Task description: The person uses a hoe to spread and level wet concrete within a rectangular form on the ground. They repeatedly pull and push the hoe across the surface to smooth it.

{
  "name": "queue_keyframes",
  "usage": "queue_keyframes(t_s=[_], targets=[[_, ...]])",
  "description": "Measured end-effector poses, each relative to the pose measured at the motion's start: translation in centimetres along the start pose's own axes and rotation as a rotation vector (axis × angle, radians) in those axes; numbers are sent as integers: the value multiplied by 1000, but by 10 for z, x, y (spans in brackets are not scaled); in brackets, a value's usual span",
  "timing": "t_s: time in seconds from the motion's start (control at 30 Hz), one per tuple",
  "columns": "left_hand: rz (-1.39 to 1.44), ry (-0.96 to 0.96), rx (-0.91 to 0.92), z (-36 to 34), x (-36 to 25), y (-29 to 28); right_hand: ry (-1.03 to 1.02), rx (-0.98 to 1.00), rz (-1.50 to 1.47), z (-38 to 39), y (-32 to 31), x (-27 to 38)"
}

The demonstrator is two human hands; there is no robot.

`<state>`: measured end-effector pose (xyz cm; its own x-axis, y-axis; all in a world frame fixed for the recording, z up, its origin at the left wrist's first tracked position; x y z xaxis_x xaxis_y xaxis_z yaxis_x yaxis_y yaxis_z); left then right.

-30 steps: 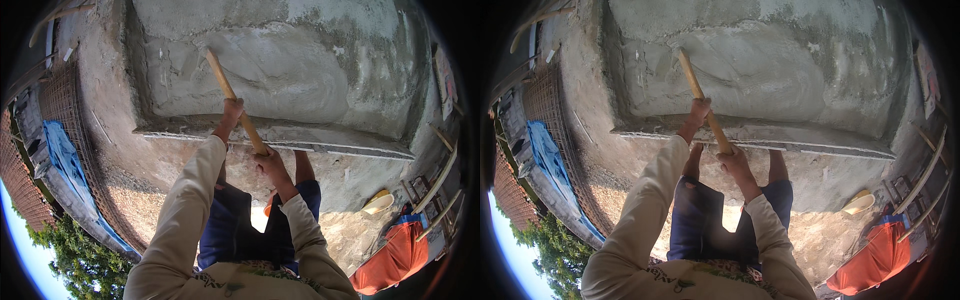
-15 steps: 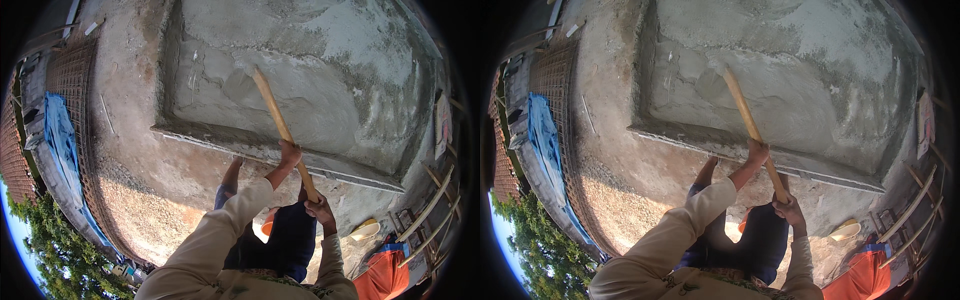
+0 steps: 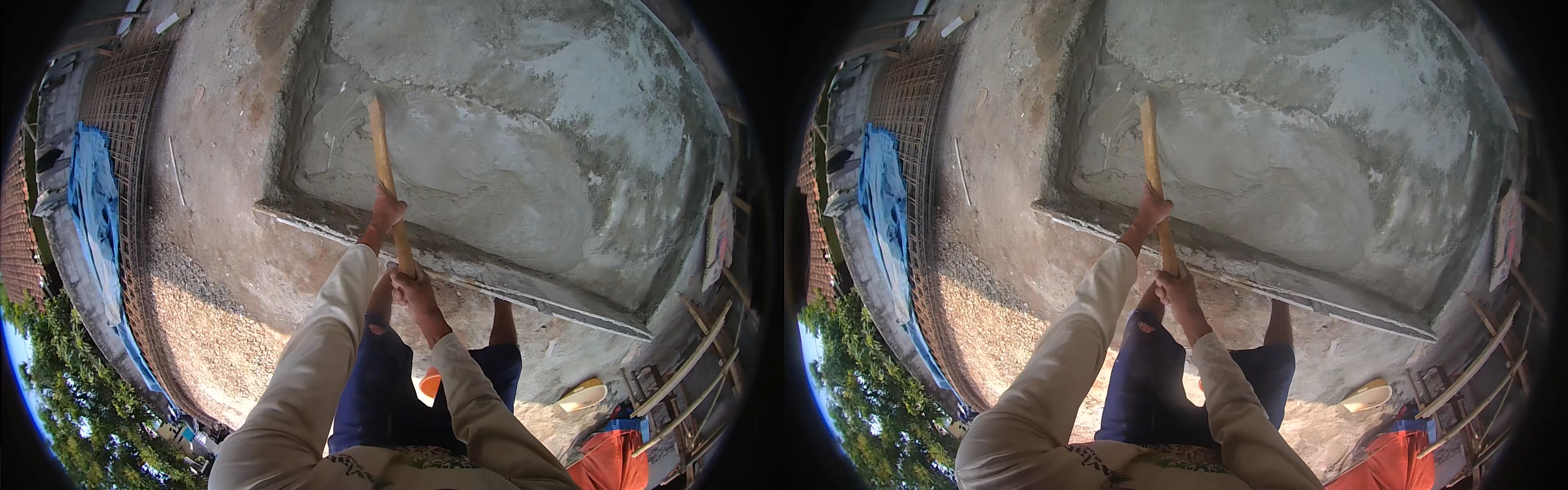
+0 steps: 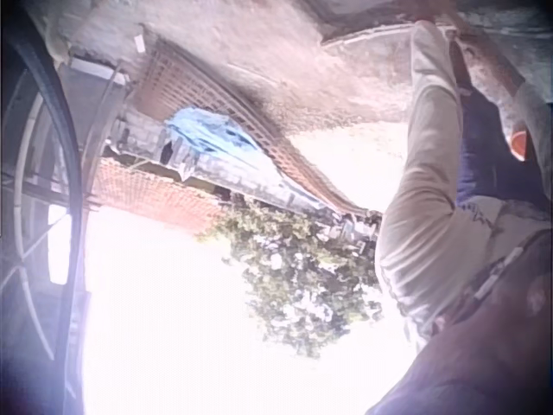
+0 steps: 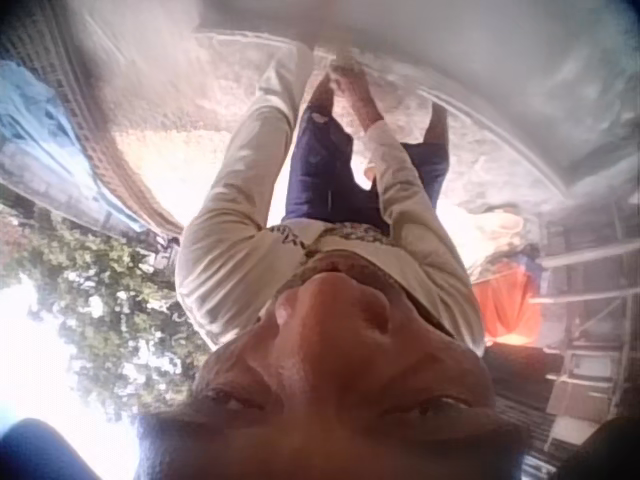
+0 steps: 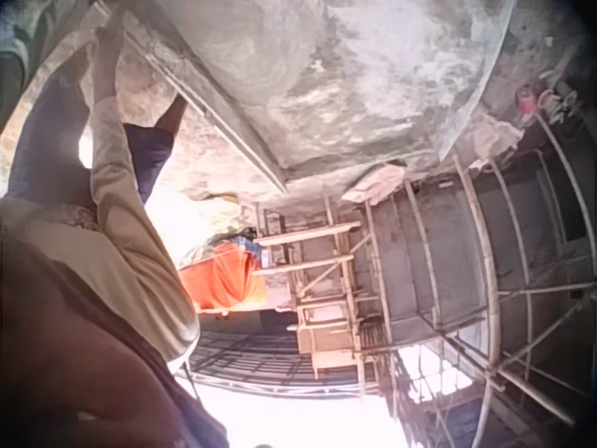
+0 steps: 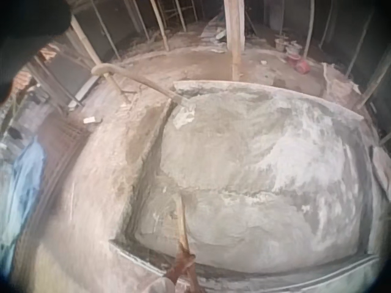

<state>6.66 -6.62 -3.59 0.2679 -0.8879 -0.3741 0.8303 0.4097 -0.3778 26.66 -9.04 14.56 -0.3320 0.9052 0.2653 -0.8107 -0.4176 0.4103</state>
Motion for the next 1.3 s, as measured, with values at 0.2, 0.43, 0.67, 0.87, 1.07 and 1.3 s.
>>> queue_keyframes(t_s=[0.2,0.43,0.67,0.87,1.07,1.3], targets=[[376,14,-97,109,11,182,101,-65,294,124,-178,34],[1445,-661,642,301,-18,407,169,-285,489,317,-330,70],[1016,-322,299,264,-6,364,173,-109,268,282,-322,26],[920,-234,-143,65,7,167,184,157,217,43,-230,11],[1006,-317,-399,-42,64,119,226,252,359,-98,-219,22],[943,-302,-427,-85,96,99,273,253,559,-151,-216,19]])
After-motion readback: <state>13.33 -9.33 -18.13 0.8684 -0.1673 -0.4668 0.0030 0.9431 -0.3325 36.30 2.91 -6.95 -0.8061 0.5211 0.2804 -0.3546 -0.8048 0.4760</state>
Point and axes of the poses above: each hand's wrist, its own z-axis away from the middle knuckle, its own y-axis out of the palm, x = y × z, the point moved 10 cm from there along -z, towards the middle knuckle, and after that the axes turned 13 degrees about z, right-handed, at the moved point
